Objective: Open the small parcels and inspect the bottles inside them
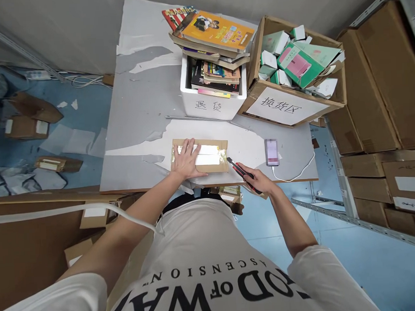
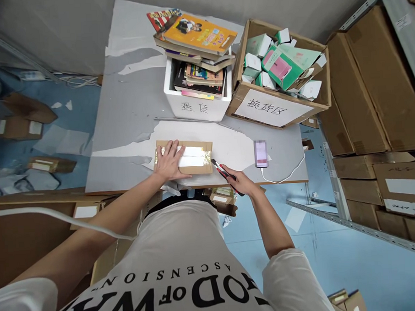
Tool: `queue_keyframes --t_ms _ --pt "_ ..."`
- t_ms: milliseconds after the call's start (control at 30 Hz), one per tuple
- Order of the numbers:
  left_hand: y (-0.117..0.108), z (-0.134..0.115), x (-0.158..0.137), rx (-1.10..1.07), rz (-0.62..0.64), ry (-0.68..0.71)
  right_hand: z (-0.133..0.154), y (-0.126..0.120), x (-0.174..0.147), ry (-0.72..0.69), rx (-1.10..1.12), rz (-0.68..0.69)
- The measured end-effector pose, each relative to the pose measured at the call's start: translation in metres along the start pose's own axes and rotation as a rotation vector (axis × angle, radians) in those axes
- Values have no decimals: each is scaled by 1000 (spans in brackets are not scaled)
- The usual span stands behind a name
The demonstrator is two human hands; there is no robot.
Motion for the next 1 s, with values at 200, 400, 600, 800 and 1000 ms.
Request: queue_keyframes --t_ms 200,400,600,800,1000 --pt "1 -2 -2 0 9 7 -10 4 -2 58 44 40" --pt "3 -3 -2 -9 -1 30 -32 -27 -9 62 -74 -150" --pt "0 -2 -6 -4 -95 73 -83 -60 7 239 -258 -712" --pt "8 -17 -23 -68 -160 259 -122 -14 62 430 -470 -749" --pt "20 -23 -39 -92 -162 315 -121 -7 65 365 -520 -797"
Point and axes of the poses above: each hand's wrist, its own x-axis towards the middle knuckle, its own y-axis out of the palm, z = x × y, the point moved 9 cm from there along x, towards the middle knuckle, and after that the axes turned 9 degrees about y, right-handed, at the moved point
